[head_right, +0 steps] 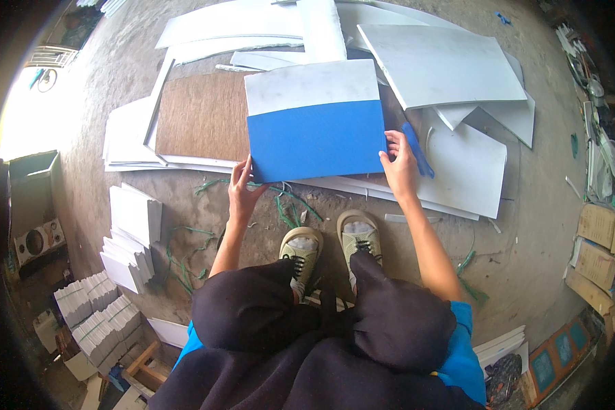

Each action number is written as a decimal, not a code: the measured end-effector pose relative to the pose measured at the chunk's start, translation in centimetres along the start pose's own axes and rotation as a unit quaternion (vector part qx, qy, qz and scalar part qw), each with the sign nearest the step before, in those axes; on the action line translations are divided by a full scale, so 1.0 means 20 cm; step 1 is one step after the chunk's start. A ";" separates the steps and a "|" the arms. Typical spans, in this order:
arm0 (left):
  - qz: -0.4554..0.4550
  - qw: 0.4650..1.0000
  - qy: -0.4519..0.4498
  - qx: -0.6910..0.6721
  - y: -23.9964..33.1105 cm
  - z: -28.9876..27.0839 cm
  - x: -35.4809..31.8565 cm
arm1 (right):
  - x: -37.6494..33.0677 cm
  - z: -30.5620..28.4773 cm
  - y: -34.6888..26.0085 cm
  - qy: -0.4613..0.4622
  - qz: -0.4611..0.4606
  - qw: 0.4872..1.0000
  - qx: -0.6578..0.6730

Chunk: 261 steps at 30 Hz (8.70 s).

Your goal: The person uses a utility knife to cut a white foam sheet, using a blue rectangular template as a guide. They repeatedly align the template, score the foam, and snap off the cut pieces, stacking the finished white rectangles on the floor.

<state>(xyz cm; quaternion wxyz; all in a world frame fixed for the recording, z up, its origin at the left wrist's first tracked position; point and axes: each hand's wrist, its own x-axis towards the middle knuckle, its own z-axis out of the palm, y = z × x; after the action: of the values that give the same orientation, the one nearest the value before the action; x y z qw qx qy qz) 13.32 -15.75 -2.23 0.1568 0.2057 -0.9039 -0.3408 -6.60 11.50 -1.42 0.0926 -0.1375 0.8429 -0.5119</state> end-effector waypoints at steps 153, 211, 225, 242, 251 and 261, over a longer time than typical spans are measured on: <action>-0.040 0.963 0.080 0.253 0.47 0.49 0.49 | 0.26 0.10 -0.25 -0.245 0.279 0.870 0.324; -0.048 0.954 0.078 0.284 0.42 0.53 0.48 | -0.35 0.01 -0.19 -0.304 0.042 0.898 -0.315; -0.058 0.955 0.053 0.285 0.47 0.52 0.49 | 0.70 0.46 -0.37 -0.179 -0.113 0.921 -0.327; -0.068 0.959 0.043 0.273 0.48 0.49 0.50 | 0.80 0.62 -0.36 -0.181 -0.108 0.919 -0.334; -0.061 0.960 0.062 0.267 0.46 0.51 0.50 | 0.88 0.60 -0.50 -0.297 0.061 0.900 -0.313; -0.066 0.955 0.062 0.283 0.44 0.53 0.48 | -0.17 0.06 -0.20 -0.359 0.035 0.888 -0.286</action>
<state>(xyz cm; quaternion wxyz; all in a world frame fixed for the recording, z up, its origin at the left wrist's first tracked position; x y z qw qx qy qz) -1.73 -8.56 -2.51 0.1246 0.3215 -0.9362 -0.0675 -2.42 9.91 1.74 0.3635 -0.3032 0.8660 -0.1610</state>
